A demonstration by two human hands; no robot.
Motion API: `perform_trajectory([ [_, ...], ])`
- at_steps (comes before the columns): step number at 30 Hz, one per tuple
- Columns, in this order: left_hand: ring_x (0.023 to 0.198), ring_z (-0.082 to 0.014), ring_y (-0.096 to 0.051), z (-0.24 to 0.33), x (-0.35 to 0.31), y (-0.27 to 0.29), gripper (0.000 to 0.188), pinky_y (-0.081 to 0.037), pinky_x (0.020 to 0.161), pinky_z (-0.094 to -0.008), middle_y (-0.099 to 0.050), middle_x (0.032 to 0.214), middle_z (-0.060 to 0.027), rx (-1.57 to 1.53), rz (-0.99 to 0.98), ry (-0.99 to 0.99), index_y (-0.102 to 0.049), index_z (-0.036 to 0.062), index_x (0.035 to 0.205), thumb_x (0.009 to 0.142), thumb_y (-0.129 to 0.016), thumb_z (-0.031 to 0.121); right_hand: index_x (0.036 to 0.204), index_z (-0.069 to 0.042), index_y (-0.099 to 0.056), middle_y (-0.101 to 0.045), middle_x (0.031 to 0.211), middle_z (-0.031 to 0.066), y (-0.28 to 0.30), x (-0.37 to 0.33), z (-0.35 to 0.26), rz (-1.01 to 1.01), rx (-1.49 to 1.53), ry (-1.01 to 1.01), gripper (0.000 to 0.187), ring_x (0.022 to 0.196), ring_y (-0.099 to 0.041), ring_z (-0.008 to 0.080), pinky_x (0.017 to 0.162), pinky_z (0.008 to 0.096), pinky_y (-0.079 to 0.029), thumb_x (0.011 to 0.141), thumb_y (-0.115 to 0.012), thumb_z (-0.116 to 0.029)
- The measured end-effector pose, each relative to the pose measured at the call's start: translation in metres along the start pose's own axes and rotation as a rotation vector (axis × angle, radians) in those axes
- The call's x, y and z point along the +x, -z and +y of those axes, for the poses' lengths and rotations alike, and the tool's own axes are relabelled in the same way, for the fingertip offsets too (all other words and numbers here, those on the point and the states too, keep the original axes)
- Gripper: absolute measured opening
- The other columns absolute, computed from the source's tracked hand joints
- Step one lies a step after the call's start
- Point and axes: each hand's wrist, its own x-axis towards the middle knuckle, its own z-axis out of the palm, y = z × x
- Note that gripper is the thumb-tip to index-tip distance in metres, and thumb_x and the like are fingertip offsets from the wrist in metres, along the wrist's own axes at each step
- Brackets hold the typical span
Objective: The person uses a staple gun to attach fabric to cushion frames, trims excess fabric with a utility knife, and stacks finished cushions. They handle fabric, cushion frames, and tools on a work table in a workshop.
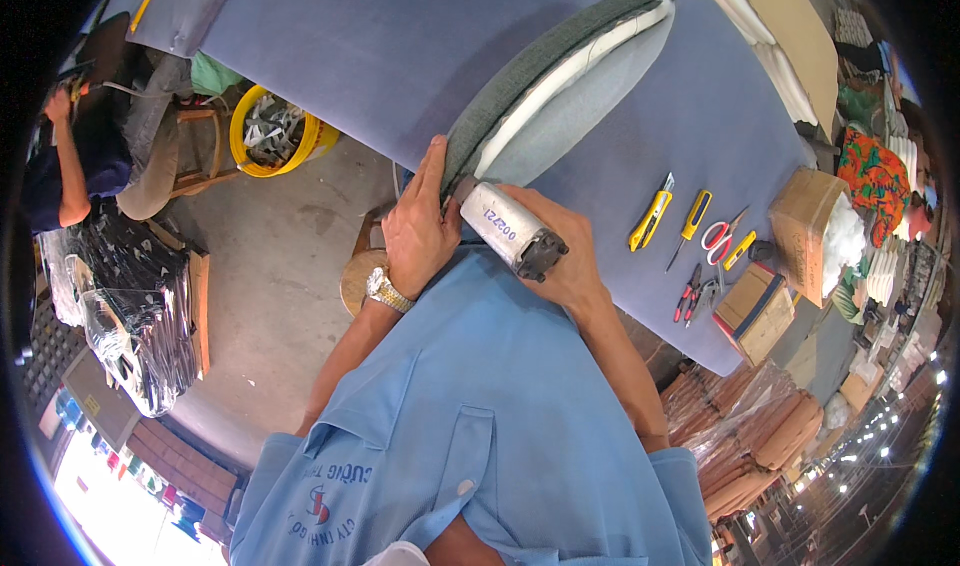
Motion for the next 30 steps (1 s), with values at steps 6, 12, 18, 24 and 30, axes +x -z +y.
perform_trajectory([
  [6,0.135,-0.0360,-0.056,0.000,-0.003,-0.005,0.087,-0.060,0.093,-0.0412,-0.051,0.151,-0.0215,0.018,0.005,-0.009,-0.034,0.0008,0.157,0.078,-0.072,0.000,0.124,-0.006,-0.067,-0.074,0.108,0.0139,0.003,0.008,-0.014,-0.055,0.021,-0.079,0.054,0.097,-0.074,0.0308,0.085,0.0353,-0.056,0.072,-0.077,-0.004],
  [12,0.130,-0.0380,-0.060,-0.003,-0.004,-0.011,0.094,-0.061,0.087,-0.0412,-0.055,0.145,-0.0267,0.024,0.034,-0.003,-0.027,-0.0013,0.158,0.077,-0.074,0.003,0.120,-0.006,-0.066,-0.072,0.104,0.0145,0.002,0.010,-0.016,-0.070,0.035,-0.126,0.047,0.094,-0.072,0.0336,0.083,0.0349,-0.055,0.074,-0.075,-0.005],
  [18,0.127,-0.0362,-0.062,-0.002,-0.003,-0.010,0.099,-0.061,0.081,-0.0425,-0.056,0.144,-0.0262,-0.042,0.016,0.015,-0.022,-0.0002,0.160,0.080,-0.078,0.015,0.124,-0.004,-0.065,-0.073,0.109,0.0152,0.013,-0.007,-0.003,-0.018,-0.033,-0.010,0.049,0.097,-0.072,0.0302,0.087,0.0331,-0.054,0.077,-0.078,-0.007],
  [24,0.126,-0.0357,-0.063,0.002,-0.002,-0.014,0.092,-0.060,0.081,-0.0459,-0.057,0.144,-0.0229,-0.010,-0.003,0.069,-0.026,0.0039,0.160,0.086,-0.075,0.028,0.128,-0.002,-0.064,-0.071,0.115,0.0141,0.053,-0.037,0.019,0.029,0.055,-0.420,0.054,0.105,-0.068,0.0230,0.093,0.0340,-0.053,0.078,-0.085,-0.009],
  [30,0.137,-0.0316,-0.055,-0.004,-0.004,-0.026,0.082,-0.059,0.086,-0.0507,-0.048,0.156,-0.0130,0.058,-0.025,0.019,-0.033,0.0137,0.160,0.092,-0.066,0.044,0.145,-0.003,-0.052,-0.059,0.142,0.0161,0.050,-0.041,0.148,0.346,0.003,-0.401,0.066,0.134,-0.054,0.0303,0.106,0.0409,-0.048,0.085,-0.078,-0.007],
])
